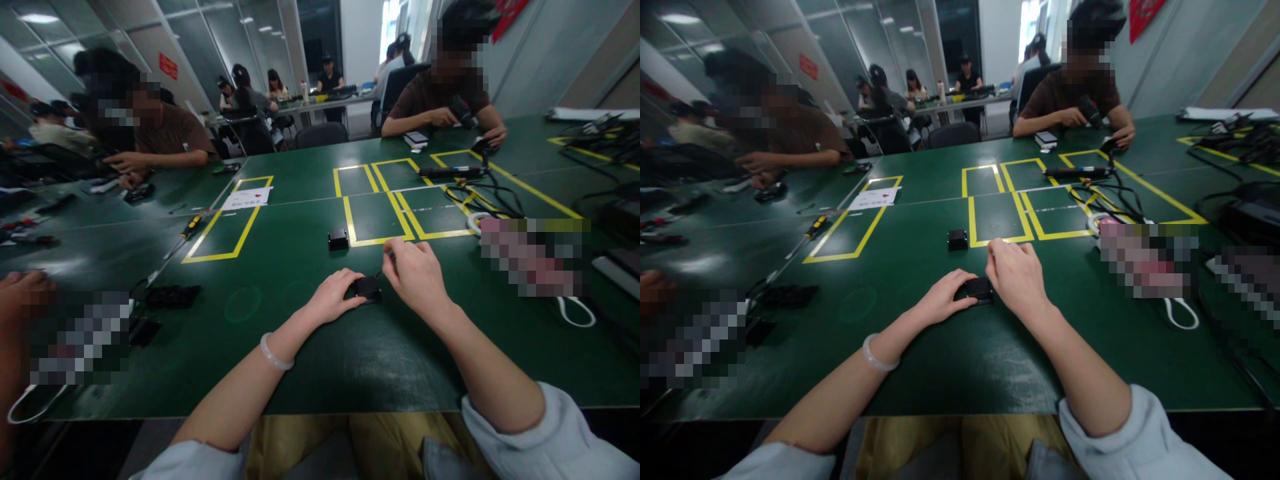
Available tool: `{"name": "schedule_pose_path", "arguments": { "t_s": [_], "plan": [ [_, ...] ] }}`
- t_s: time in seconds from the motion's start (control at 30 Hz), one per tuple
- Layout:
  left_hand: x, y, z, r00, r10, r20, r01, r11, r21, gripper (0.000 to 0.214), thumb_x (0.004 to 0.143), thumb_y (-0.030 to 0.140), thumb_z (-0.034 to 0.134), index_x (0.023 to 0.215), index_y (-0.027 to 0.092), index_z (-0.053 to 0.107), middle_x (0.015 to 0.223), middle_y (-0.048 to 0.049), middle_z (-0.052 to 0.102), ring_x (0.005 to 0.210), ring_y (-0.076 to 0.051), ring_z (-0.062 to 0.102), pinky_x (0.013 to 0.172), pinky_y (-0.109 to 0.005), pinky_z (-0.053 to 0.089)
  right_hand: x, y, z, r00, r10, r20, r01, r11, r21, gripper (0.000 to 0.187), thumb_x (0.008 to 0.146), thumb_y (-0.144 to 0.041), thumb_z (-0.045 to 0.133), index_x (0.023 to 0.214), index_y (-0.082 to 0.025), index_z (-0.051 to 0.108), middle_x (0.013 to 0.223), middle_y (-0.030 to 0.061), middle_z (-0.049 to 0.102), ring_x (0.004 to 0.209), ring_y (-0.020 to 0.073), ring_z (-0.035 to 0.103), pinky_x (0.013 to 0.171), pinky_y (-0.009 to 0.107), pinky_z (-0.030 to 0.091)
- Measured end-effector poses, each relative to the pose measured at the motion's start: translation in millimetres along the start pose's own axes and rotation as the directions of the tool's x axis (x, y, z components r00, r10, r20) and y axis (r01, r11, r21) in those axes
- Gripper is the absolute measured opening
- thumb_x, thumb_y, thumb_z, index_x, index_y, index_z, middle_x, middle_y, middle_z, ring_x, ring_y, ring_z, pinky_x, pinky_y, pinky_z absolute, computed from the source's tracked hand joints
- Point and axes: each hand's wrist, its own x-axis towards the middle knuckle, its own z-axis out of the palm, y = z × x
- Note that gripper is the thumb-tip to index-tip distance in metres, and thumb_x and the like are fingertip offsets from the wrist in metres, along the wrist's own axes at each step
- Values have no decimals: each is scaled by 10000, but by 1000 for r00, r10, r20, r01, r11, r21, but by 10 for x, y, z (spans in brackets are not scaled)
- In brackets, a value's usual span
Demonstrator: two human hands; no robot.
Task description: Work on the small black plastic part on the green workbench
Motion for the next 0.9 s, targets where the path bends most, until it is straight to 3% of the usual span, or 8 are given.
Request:
{"name": "schedule_pose_path", "arguments": {
  "t_s": [0.17, 0.5, 0.7, 0.9],
  "plan": [
    [-3, -10, 5, 1000, -2, -2, 2, 1000, 5, 393, 858, 413, 597, 1192, 218, 525, 1075, -69, 563, 994, -231, 542, 883, -364, 443, 0, 3, -23, 1000, -18, 10, 18, 1000, 12, 193, 942, -331, 401, 878, -192, 519, 717, 10, 595, 700, 161, 553, 717, 292, 300],
    [-2, 5, -5, 1000, -2, 2, 2, 1000, 3, 393, 864, 422, 587, 1195, 221, 521, 1075, -67, 562, 999, -232, 541, 879, -370, 444, -16, -10, 0, 1000, 8, -15, -7, 998, 66, 163, 920, -240, 379, 988, -177, 514, 792, 38, 629, 733, 173, 563, 740, 299, 308],
    [-1, -2, 3, 1000, -6, 0, 6, 1000, -4, 396, 858, 426, 594, 1188, 218, 525, 1075, -66, 562, 994, -229, 542, 879, -368, 444, -8, -5, -17, 1000, 16, 19, -17, 998, 60, 234, 946, -362, 381, 949, -177, 525, 735, 31, 618, 666, 165, 540, 726, 297, 308],
    [3, 3, -4, 1000, -4, 4, 4, 1000, -2, 395, 858, 425, 594, 1187, 217, 528, 1072, -68, 563, 987, -230, 543, 874, -365, 444, -3, -4, 0, 1000, 0, 13, 0, 999, 53, 198, 949, -271, 358, 924, -180, 532, 758, 26, 625, 714, 158, 562, 738, 292, 305]
  ]
}}
